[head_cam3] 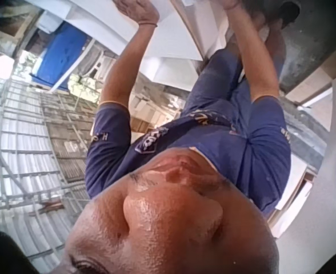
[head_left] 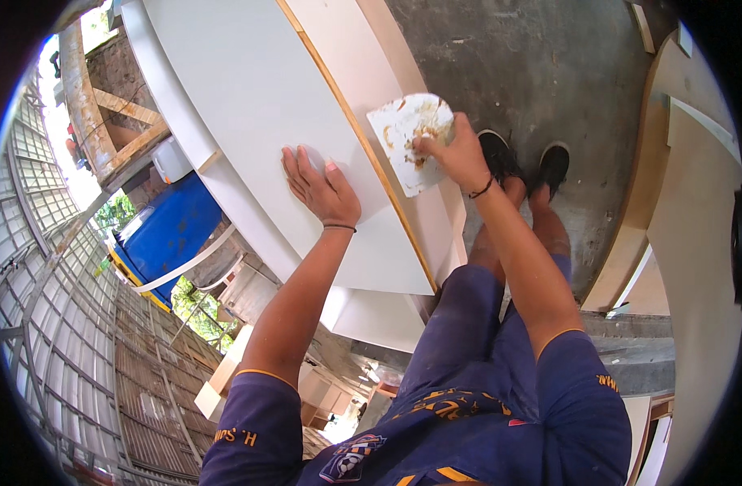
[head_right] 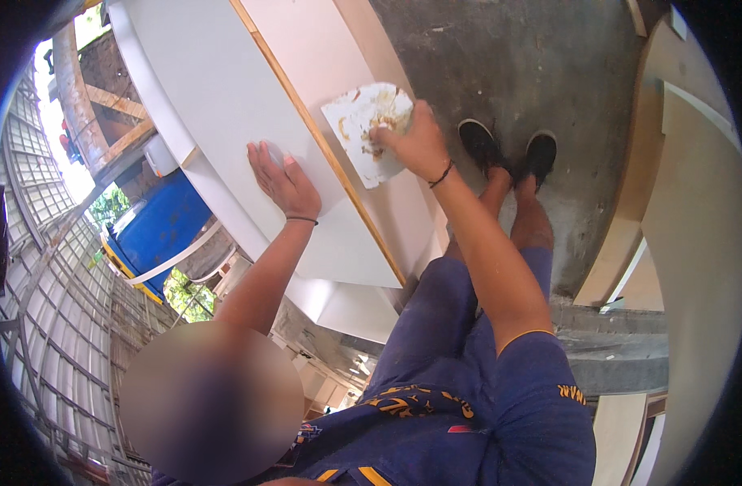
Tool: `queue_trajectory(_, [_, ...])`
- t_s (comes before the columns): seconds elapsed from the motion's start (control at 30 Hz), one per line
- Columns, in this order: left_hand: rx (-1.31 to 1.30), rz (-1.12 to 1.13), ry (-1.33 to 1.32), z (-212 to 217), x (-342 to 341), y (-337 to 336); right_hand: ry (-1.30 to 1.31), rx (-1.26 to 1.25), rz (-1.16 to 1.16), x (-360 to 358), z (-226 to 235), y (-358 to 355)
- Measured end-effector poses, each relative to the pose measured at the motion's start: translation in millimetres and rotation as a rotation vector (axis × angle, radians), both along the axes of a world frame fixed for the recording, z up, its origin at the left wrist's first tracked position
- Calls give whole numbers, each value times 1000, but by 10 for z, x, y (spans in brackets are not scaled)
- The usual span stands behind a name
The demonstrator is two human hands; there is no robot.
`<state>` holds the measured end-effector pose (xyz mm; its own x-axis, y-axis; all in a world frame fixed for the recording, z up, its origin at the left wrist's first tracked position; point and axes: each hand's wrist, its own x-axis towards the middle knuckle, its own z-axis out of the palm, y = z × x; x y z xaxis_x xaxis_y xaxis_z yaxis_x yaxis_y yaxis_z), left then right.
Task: The person applies adhesive to wood panels using a scraper, assembles cabinet components by hand, and organizes hardware and tools on a workbench.
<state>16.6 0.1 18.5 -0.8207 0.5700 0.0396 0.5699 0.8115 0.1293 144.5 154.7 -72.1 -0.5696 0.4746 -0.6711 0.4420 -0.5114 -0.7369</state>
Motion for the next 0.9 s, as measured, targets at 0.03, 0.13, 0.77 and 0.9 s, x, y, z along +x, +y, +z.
queue_trajectory(0.03, [0,-8,4,2,-6,-5,38,-30,-17,-30,39,56])
queue_trajectory(0.13, [7,-30,9,-7,-16,-21,115,-64,-37,-169,131,163])
queue_trajectory(0.77, [167,371,3,-75,-1178,849,112,-74,50,-539,274,353])
queue_trajectory(0.9, [167,501,-6,-115,-1132,1017,63,48,80,-520,155,371])
